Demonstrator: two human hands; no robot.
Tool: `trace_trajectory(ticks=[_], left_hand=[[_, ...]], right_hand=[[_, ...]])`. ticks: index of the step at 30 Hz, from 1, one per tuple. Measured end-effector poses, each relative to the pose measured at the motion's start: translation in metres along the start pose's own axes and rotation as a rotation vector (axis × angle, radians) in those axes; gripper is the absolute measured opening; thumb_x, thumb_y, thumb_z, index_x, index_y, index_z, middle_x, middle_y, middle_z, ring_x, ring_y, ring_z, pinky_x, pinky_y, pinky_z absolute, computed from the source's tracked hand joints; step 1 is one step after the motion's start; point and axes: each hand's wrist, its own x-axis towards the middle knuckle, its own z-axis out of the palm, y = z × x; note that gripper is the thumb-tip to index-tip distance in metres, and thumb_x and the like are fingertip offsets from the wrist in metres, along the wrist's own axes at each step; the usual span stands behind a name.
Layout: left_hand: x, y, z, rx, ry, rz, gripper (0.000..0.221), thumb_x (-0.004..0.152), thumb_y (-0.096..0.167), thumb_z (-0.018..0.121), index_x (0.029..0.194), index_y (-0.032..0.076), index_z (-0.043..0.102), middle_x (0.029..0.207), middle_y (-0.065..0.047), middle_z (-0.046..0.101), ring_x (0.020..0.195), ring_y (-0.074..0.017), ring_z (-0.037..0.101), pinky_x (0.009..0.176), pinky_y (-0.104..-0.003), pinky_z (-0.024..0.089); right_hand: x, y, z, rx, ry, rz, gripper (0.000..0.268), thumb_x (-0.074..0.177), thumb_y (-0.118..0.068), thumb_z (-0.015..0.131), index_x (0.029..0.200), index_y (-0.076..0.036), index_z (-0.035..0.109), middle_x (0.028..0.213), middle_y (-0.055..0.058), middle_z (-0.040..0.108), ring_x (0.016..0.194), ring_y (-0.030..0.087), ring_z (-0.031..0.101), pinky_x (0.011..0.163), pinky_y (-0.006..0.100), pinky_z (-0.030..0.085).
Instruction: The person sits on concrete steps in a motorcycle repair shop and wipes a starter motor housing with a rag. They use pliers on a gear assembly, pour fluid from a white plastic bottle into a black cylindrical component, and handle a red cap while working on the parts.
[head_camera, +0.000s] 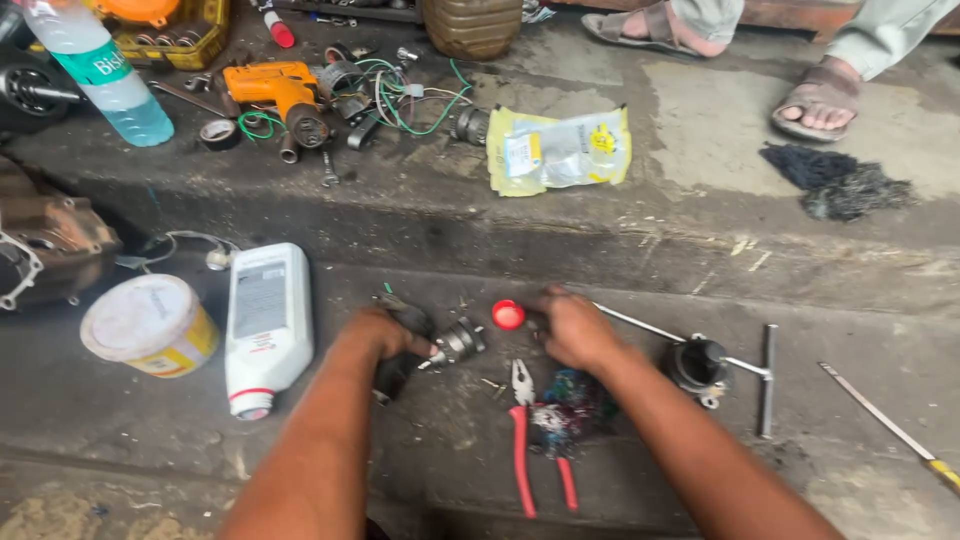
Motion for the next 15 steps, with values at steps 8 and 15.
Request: trace_trajectory(ticks=[8, 15], left_hand=[[-0.053, 0.014, -0.047, -0.246, 0.069, -0.163, 0.086, 0.051, 0.038, 0.099, 0.124, 0.004, 0.068, 0.134, -0.014, 0.067, 0.125, -0.0274, 0.065, 0.105, -0.037, 0.052], [-0.071, 0.045, -0.054, -0.438, 0.475, 0.274, 0.071, 0.048, 0.027, 0.098, 0.109, 0.003, 0.072, 0.115, -0.015, 0.074, 0.109, -0.0293, 0.070, 0.098, -0.038, 0.054]], right_hand=[[0.037, -0.006, 0.017, -0.066, -0.104, 0.039, 0.062, 0.073, -0.015, 0.081, 0.132, -0.017, 0.063, 0.130, 0.019, 0.065, 0.119, 0.038, 0.063, 0.104, 0.045, 0.051], [-0.039, -0.011, -0.062, 0.022, 0.185, -0.103, 0.069, 0.062, -0.011, 0.087, 0.127, -0.005, 0.067, 0.109, 0.018, 0.070, 0.101, 0.032, 0.061, 0.083, 0.043, 0.052]])
